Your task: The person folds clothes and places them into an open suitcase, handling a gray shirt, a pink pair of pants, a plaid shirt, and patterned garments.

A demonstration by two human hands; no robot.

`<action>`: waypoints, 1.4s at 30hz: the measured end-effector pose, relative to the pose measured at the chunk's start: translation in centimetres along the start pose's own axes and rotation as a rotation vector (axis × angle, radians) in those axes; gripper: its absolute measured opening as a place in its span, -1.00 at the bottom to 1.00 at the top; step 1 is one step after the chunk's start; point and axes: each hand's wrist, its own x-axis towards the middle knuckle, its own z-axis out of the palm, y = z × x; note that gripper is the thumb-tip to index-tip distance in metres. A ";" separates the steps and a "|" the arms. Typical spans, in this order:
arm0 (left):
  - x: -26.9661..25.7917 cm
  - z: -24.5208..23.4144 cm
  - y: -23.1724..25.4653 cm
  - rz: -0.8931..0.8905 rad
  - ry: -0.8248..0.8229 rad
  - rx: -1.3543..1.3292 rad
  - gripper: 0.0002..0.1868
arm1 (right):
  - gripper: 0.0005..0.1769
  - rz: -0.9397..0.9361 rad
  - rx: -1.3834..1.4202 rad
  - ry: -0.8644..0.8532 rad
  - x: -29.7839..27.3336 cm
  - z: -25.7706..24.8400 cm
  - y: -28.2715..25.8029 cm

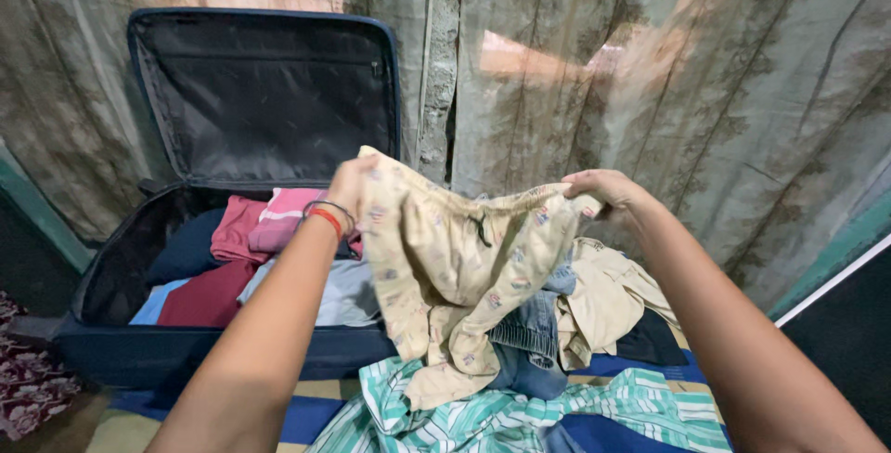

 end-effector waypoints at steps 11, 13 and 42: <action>2.1 9.7 -7.5 0.376 -0.212 0.721 -0.54 | -0.67 -0.181 0.172 -0.087 -3.2 14.5 -3.3; 0.3 10.9 -6.4 0.399 -0.156 0.857 -0.47 | -0.66 -0.171 0.210 -0.073 -3.6 15.9 -3.9; -4.9 2.7 3.8 -0.045 -0.313 0.272 -0.52 | -0.70 -0.347 0.174 -0.081 -10.1 22.3 -8.1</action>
